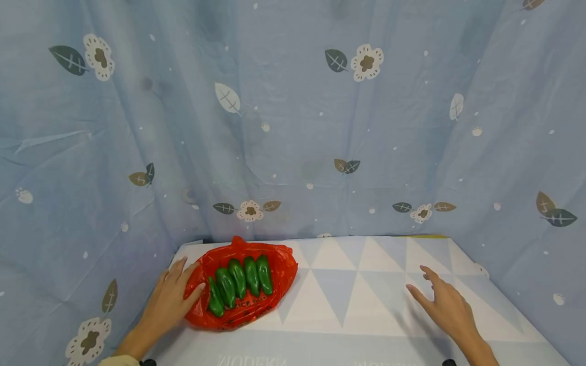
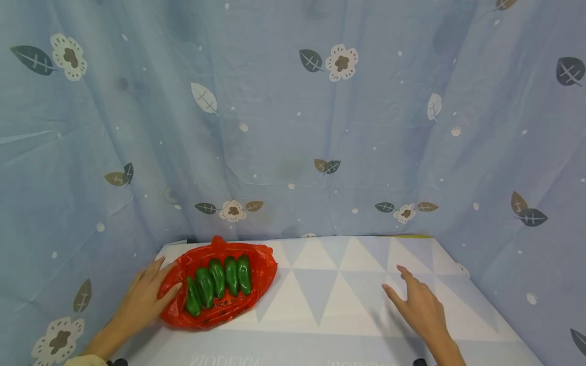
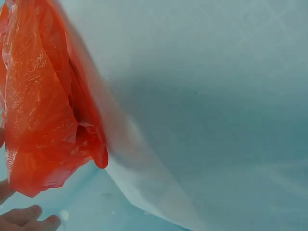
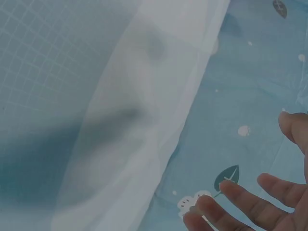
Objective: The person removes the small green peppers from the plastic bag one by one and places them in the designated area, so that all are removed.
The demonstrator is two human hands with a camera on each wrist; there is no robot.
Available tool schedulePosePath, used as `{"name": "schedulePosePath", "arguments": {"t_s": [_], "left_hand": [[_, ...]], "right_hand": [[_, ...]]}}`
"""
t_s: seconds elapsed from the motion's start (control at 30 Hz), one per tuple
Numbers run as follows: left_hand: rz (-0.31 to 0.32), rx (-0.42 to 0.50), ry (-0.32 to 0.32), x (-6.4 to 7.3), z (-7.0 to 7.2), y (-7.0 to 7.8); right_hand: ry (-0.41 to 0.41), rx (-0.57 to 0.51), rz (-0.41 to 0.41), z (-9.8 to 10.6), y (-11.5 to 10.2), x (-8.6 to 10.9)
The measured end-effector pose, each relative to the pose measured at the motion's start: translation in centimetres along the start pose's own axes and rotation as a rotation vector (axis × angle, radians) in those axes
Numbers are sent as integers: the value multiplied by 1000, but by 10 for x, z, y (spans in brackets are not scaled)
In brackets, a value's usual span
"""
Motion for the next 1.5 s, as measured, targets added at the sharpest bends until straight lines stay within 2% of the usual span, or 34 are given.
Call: {"name": "schedulePosePath", "arguments": {"t_s": [0.23, 0.53, 0.7, 0.93, 1.03, 1.23, 1.5], "left_hand": [[115, 134, -66, 0, -2, -10], [142, 279, -129, 3, -11, -18], [152, 342, -151, 5, -16, -21], [92, 381, -159, 6, -14, -17], [88, 392, -172, 4, -14, -14], [117, 453, -226, 2, -18, -9], [195, 453, -284, 10, -27, -19]], "right_hand": [[18, -37, -5, -3, -4, -2], [-23, -84, -27, -22, -12, 1], [-18, -101, -16, -29, -17, -1], [-28, -137, -2, -39, -25, -7], [-42, -159, -4, -44, -29, -7], [-46, -185, -18, -49, -33, -6], [-67, -236, -3, -58, -50, -12]]}}
Point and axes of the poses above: each hand's wrist, its own x-axis away from the middle knuckle, its own z-axis out of the back of the hand, y = z × x, the point moved 8 cm from there along -x, towards the middle knuckle, and after that the axes turned 3 degrees about -y, right-handed, at the moved point
